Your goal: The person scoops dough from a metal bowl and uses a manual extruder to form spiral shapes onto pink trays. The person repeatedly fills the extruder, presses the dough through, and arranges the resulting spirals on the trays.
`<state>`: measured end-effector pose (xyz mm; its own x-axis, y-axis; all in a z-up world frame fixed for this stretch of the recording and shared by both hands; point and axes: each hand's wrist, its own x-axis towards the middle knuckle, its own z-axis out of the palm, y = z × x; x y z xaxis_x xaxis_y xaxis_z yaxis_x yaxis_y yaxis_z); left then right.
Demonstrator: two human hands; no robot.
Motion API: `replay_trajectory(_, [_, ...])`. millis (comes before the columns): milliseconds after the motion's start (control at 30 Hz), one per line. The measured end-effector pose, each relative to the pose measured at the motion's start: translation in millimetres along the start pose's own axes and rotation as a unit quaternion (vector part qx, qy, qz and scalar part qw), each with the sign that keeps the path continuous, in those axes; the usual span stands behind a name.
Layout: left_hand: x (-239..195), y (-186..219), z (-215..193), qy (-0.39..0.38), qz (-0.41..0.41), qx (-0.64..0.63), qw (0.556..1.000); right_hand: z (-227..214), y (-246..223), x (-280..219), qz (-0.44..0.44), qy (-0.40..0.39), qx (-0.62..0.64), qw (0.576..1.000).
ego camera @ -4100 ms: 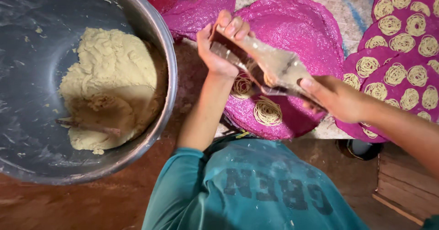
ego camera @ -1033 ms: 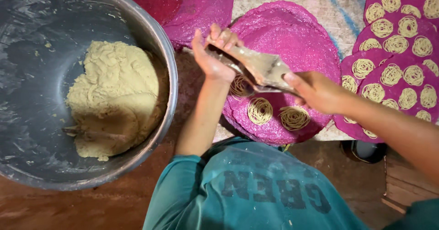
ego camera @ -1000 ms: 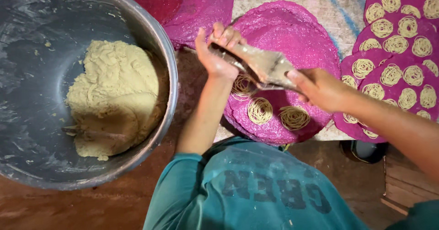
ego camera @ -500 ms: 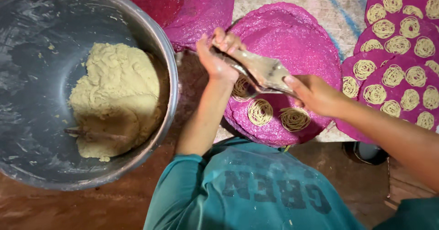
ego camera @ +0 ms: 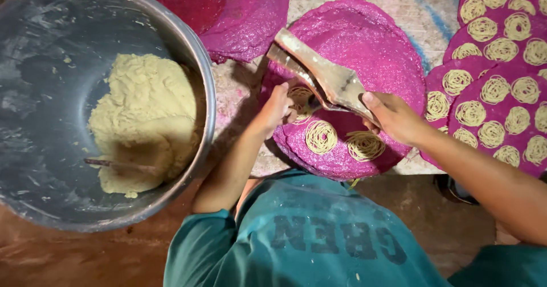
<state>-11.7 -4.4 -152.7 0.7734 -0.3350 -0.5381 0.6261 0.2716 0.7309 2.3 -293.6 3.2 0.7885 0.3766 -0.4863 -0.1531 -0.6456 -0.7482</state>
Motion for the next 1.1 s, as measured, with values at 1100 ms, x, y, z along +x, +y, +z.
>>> replay_trajectory(1100, [-315.6, 105.9, 69.4, -0.056, 0.053, 0.465, 0.882, 47.6, -132.9, -126.5, -0.434, -0.371, -0.056, 0.819])
